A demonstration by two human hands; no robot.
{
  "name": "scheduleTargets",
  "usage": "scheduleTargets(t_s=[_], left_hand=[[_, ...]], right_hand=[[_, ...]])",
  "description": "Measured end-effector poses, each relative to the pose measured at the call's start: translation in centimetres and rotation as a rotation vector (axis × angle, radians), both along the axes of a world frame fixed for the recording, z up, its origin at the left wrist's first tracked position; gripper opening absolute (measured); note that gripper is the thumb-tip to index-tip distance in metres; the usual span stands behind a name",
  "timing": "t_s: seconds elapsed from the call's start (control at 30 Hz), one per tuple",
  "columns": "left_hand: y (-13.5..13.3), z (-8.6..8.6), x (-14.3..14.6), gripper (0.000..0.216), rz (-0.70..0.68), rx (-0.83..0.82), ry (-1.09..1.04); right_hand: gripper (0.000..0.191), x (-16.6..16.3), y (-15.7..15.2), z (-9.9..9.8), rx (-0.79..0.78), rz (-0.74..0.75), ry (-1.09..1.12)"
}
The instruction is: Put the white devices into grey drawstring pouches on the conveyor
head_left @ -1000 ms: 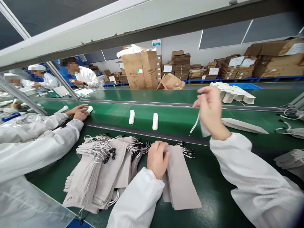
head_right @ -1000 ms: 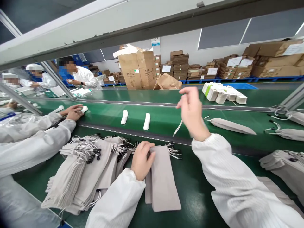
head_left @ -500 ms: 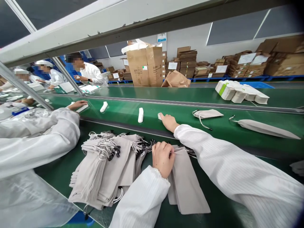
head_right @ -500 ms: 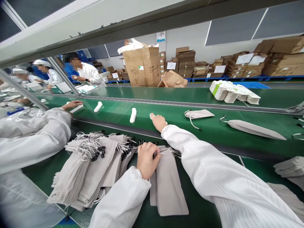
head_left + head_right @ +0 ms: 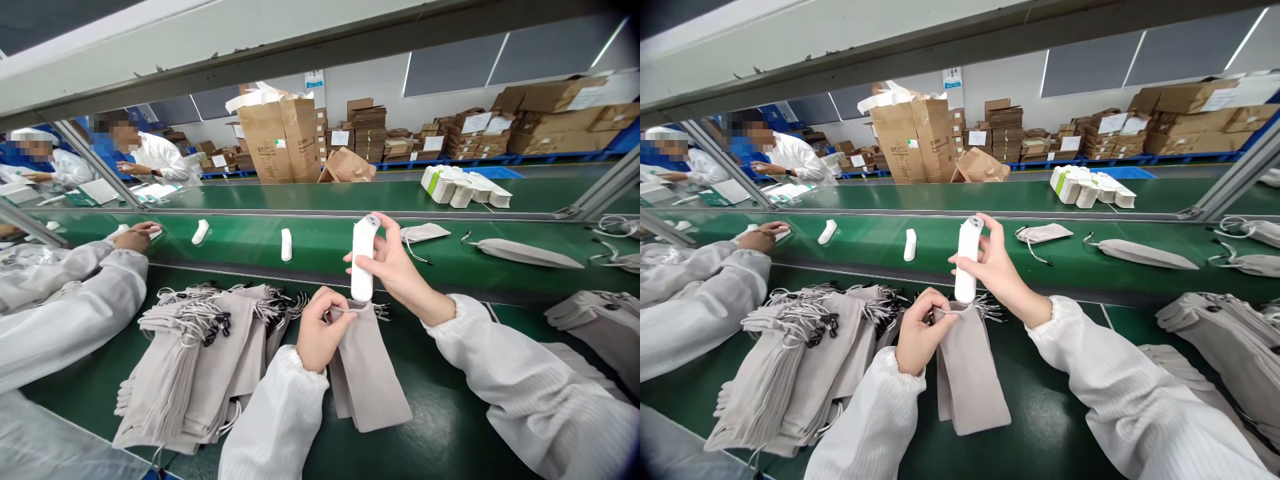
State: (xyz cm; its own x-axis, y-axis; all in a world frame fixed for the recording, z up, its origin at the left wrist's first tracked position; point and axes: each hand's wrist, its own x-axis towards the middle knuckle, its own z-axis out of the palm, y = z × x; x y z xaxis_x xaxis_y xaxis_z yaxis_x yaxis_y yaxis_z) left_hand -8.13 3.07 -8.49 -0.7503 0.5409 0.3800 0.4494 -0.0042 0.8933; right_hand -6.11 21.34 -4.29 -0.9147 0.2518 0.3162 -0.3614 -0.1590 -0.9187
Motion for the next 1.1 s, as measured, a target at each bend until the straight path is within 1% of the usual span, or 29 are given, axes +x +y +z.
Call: scheduleTargets(t_s=[0.07, 0.13, 0.2, 0.27, 0.33, 0.4, 0.43, 0.47, 0.5, 0.53, 0.57, 0.63, 0.7, 0.77, 0.8, 0.87, 0.9, 0.97, 1.0, 1.03, 1.07, 1.1], left_hand=[[0.3, 0.5, 0.4, 0.014, -0.014, 0.009, -0.027], [0.5, 0.8, 0.6, 0.014, -0.031, -0.007, -0.058], [0.6, 1.0, 0.7, 0.014, -0.041, -0.024, -0.073], [0.6, 1.3, 0.7, 0.014, -0.039, -0.030, -0.076], [0.5, 1.7, 0.8, 0.014, -0.039, -0.024, -0.082], [0.5, 2.3, 1.0, 0.012, -0.048, 0.002, -0.078], [0.5, 2.7, 1.1, 0.012, -0.054, 0.023, -0.065], [0.5, 3.0, 1.2, 0.012, -0.048, 0.046, -0.045], [0.5, 3.4, 1.4, 0.012, -0.025, 0.069, -0.027], [0.6, 3.8, 1.5, 0.012, 0.018, 0.098, -0.018], [0.6, 4.1, 1.6, 0.012, 0.074, 0.129, -0.020], [0.5, 4.8, 1.7, 0.011, 0.187, 0.192, -0.045], [0.4, 5.2, 1.6, 0.011, 0.234, 0.231, -0.071], [0.0, 5.5, 1.4, 0.014, 0.210, 0.234, -0.098], [-0.3, 5.6, 1.1, 0.017, 0.197, 0.250, -0.121], [-0.9, 5.6, 0.6, 0.024, 0.208, 0.321, -0.199], [-1.2, 5.5, 0.3, 0.027, 0.234, 0.372, -0.244], [-1.5, 5.1, -0.2, 0.031, 0.291, 0.472, -0.323], [-1.6, 4.8, -0.4, 0.030, 0.294, 0.498, -0.351], [-1.6, 4.4, -0.5, 0.029, 0.277, 0.498, -0.363], [-1.5, 3.8, -0.5, 0.026, 0.248, 0.465, -0.351], [-1.3, 3.2, -0.5, 0.023, 0.219, 0.392, -0.309]], right_hand=[[0.074, 0.9, -0.5, 0.3, -0.036, -0.027, 0.020], [0.070, 1.2, -0.7, 0.6, -0.059, -0.077, 0.066], [0.075, 1.4, -0.7, 0.9, -0.060, -0.122, 0.109], [0.085, 1.6, -0.6, 1.0, -0.032, -0.127, 0.121], [0.092, 2.0, -0.7, 0.9, 0.015, -0.097, 0.112], [0.091, 2.3, -0.8, 0.7, 0.069, -0.024, 0.104], [0.085, 2.4, -0.9, 0.7, 0.103, 0.028, 0.096], [0.074, 2.6, -0.9, 0.7, 0.155, 0.081, 0.081], [0.059, 2.8, -0.9, 0.7, 0.226, 0.129, 0.066], [0.043, 2.9, -0.9, 0.9, 0.304, 0.165, 0.049], [0.035, 3.1, -0.8, 1.1, 0.380, 0.188, 0.029], [0.038, 3.5, -0.8, 1.6, 0.492, 0.224, -0.025], [0.036, 4.0, -0.7, 2.1, 0.523, 0.276, -0.101], [0.032, 4.6, -0.6, 2.7, 0.465, 0.349, -0.180], [0.028, 4.9, -0.5, 3.0, 0.385, 0.388, -0.210], [0.017, 5.8, -0.3, 3.7, 0.148, 0.425, -0.224], [0.011, 6.3, -0.1, 4.2, 0.022, 0.410, -0.205], [0.013, 7.1, 0.4, 5.2, -0.168, 0.311, -0.137], [0.015, 7.5, 0.7, 5.7, -0.222, 0.246, -0.105], [0.014, 7.6, 1.0, 6.2, -0.257, 0.179, -0.081], [0.012, 7.6, 1.5, 6.6, -0.273, 0.105, -0.053], [0.011, 7.4, 2.0, 6.8, -0.271, 0.015, -0.006]])
